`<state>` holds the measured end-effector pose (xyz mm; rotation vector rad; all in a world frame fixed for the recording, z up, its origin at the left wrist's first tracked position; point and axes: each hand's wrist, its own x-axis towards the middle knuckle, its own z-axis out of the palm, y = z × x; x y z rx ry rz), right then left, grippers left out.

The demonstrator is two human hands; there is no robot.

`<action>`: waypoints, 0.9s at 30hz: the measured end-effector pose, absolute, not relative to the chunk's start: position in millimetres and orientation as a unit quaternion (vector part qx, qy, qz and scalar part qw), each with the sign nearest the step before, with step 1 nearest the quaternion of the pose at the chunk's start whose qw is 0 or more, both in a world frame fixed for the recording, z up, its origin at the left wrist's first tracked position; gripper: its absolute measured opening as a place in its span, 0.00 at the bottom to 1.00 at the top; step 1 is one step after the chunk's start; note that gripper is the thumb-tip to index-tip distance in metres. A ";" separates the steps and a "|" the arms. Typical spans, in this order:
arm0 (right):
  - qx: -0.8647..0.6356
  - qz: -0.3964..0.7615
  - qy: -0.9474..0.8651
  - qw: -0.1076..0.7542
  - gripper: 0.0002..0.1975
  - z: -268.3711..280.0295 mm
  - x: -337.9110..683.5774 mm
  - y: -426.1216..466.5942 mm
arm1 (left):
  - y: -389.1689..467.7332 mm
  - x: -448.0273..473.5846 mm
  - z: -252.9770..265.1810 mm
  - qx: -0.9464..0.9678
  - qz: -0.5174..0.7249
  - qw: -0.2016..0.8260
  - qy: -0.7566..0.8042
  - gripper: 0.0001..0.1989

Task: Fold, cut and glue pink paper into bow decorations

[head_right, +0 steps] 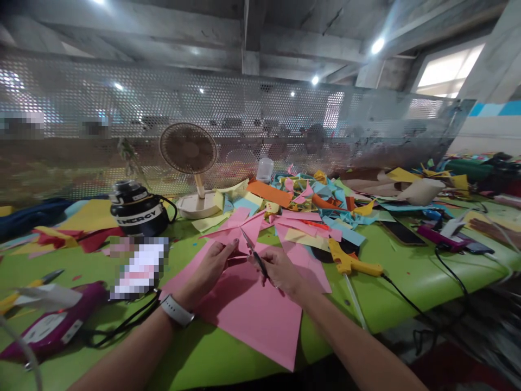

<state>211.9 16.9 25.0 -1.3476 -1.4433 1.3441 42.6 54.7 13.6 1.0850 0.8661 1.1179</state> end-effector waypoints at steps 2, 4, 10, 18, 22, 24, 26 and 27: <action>-0.524 0.526 -0.559 0.367 0.23 20.8 213.9 19.9 | 54.2 42.5 13.7 0.470 0.485 0.631 0.382 0.18; -0.524 0.540 -0.550 0.364 0.23 16.3 215.5 22.4 | 54.1 42.0 13.7 0.468 0.485 0.625 0.393 0.18; -0.502 0.590 -0.541 0.327 0.24 11.2 220.6 24.9 | 63.9 36.6 9.7 0.445 0.524 0.606 0.400 0.14; -0.657 0.346 -0.584 0.329 0.21 25.2 248.1 49.2 | 77.6 30.2 5.1 0.406 0.545 0.598 0.425 0.13; -0.751 0.103 -0.634 0.153 0.20 39.1 256.6 56.6 | 74.8 27.7 7.3 0.477 0.498 0.598 0.410 0.17; -0.767 0.087 -0.623 0.123 0.18 43.7 257.7 58.4 | 72.2 27.6 10.2 0.503 0.472 0.596 0.410 0.17; -0.773 0.094 -0.618 0.111 0.16 46.8 258.3 60.2 | 69.7 28.9 15.0 0.522 0.449 0.591 0.419 0.17; -0.775 0.093 -0.616 0.104 0.15 48.2 258.7 61.0 | 68.6 29.9 18.0 0.532 0.436 0.589 0.424 0.17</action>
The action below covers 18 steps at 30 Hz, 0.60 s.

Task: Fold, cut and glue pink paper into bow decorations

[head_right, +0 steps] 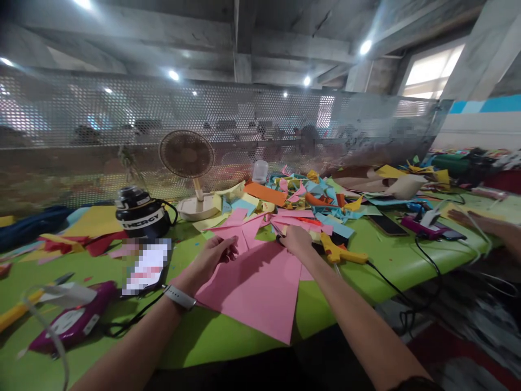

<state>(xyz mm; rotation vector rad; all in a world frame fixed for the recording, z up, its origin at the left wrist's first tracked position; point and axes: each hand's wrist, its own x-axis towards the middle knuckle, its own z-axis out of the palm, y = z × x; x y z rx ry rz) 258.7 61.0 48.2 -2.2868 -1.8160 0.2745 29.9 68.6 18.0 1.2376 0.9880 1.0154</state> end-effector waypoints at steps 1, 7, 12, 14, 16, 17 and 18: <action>-0.777 0.090 -0.615 0.099 0.13 49.6 259.3 61.7 | 67.7 31.0 21.1 0.539 0.422 0.588 0.430 0.17; -0.764 0.029 -0.632 0.124 0.07 48.3 259.0 47.3 | 60.4 33.4 32.1 0.483 0.380 0.640 0.460 0.14; -0.550 -0.174 -0.774 0.260 0.19 24.4 247.3 12.5 | 42.5 32.2 24.6 0.421 0.356 0.683 0.479 0.12; -0.455 -0.229 -0.815 0.276 0.17 16.5 243.0 3.1 | 33.5 33.0 21.0 0.420 0.322 0.690 0.494 0.12; -0.398 -0.235 -0.842 0.278 0.12 11.3 240.8 -1.1 | 25.4 32.6 19.9 0.440 0.277 0.684 0.511 0.14; -0.380 -0.221 -0.854 0.276 0.09 9.3 240.8 -1.6 | 22.0 31.3 21.0 0.462 0.242 0.677 0.518 0.16; -0.370 -0.200 -0.866 0.272 0.08 7.6 241.4 -1.5 | 19.0 29.2 23.3 0.493 0.196 0.668 0.521 0.18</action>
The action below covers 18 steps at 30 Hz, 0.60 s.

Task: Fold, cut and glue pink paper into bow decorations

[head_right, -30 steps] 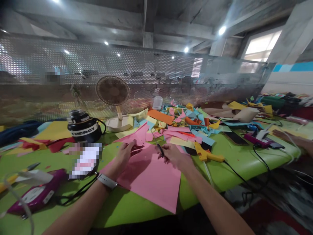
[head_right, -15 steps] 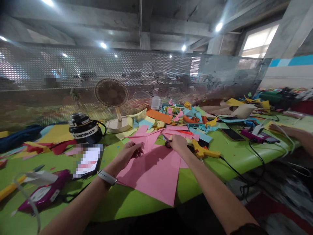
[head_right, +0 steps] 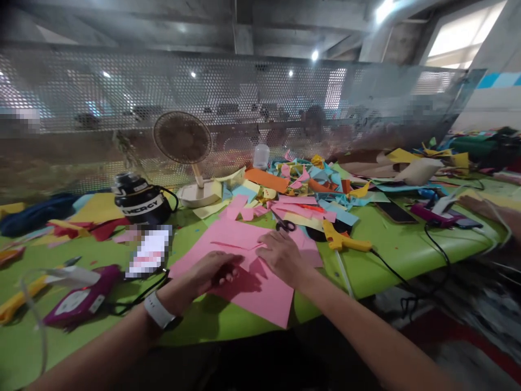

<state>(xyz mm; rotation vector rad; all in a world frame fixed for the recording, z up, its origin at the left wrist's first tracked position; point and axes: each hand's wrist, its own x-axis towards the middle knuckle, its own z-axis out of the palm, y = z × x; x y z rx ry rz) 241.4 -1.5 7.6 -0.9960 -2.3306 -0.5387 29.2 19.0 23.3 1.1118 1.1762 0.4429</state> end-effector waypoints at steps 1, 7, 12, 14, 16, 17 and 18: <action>-0.365 -0.176 -0.875 0.265 0.08 5.9 242.6 -1.1 | 16.6 26.5 27.1 0.529 0.146 0.652 0.523 0.22; -0.383 -0.032 -0.899 0.210 0.11 1.2 250.8 0.9 | 13.1 13.7 56.4 0.784 0.159 0.311 0.514 0.22; -0.422 0.065 -0.880 0.206 0.08 6.8 249.8 1.8 | 24.0 26.2 42.2 0.898 0.132 0.020 0.420 0.09; -0.450 0.092 -0.861 0.219 0.07 8.8 247.7 2.0 | 29.1 32.1 31.8 0.905 0.080 0.021 0.418 0.08; -0.483 0.116 -0.836 0.232 0.08 10.0 244.5 2.2 | 32.5 35.5 24.3 0.906 0.055 0.036 0.419 0.12; -0.499 0.131 -0.822 0.241 0.08 10.2 242.5 2.4 | 33.4 36.1 22.0 0.905 0.055 0.040 0.419 0.13; -0.512 0.151 -0.806 0.255 0.08 9.9 240.4 2.9 | 33.8 36.1 20.5 0.905 0.059 0.039 0.419 0.13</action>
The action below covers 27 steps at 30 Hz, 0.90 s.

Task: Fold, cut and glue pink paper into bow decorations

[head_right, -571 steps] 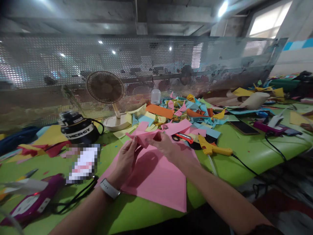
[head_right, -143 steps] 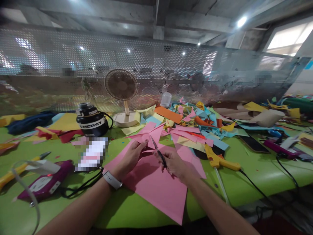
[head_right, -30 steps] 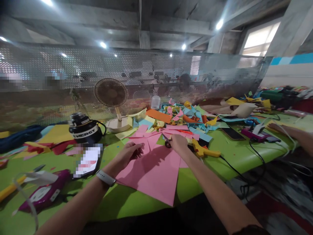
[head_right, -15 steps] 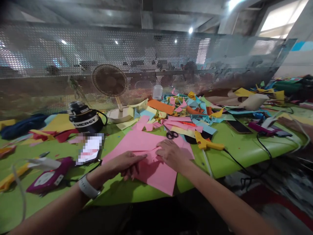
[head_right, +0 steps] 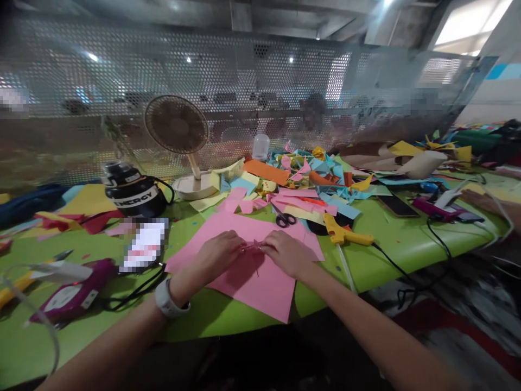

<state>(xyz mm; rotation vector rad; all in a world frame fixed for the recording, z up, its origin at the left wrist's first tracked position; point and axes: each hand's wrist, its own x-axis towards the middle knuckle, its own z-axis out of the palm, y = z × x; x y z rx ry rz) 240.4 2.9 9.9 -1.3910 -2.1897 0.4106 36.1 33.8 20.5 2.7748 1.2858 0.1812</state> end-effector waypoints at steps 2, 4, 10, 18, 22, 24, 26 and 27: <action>-0.530 0.214 -0.766 0.295 0.06 8.0 236.1 4.8 | 33.6 34.8 19.4 0.904 0.067 0.033 0.420 0.12; -0.535 0.294 -0.714 0.343 0.08 4.5 232.4 7.7 | 32.7 33.1 19.4 0.903 0.065 0.029 0.425 0.12; -0.550 0.337 -0.674 0.360 0.06 -0.4 225.5 12.9 | 30.7 31.1 19.7 0.901 0.078 0.041 0.424 0.13; -0.587 0.379 -0.636 0.328 0.06 9.6 223.9 8.5 | 34.2 30.2 13.6 0.904 0.093 0.042 0.416 0.13; -0.565 0.444 -0.612 0.329 0.11 10.3 226.2 13.4 | 35.0 30.1 11.2 0.909 0.082 0.021 0.409 0.12; -0.561 0.466 -0.602 0.324 0.11 9.7 226.4 16.2 | 34.6 30.4 11.3 0.909 0.074 0.018 0.409 0.11; -0.567 0.466 -0.599 0.321 0.11 8.7 225.9 17.9 | 34.3 30.6 11.4 0.910 0.070 0.016 0.409 0.10; -0.570 0.460 -0.599 0.323 0.11 8.2 225.6 18.2 | 34.0 30.6 11.3 0.910 0.070 0.013 0.408 0.10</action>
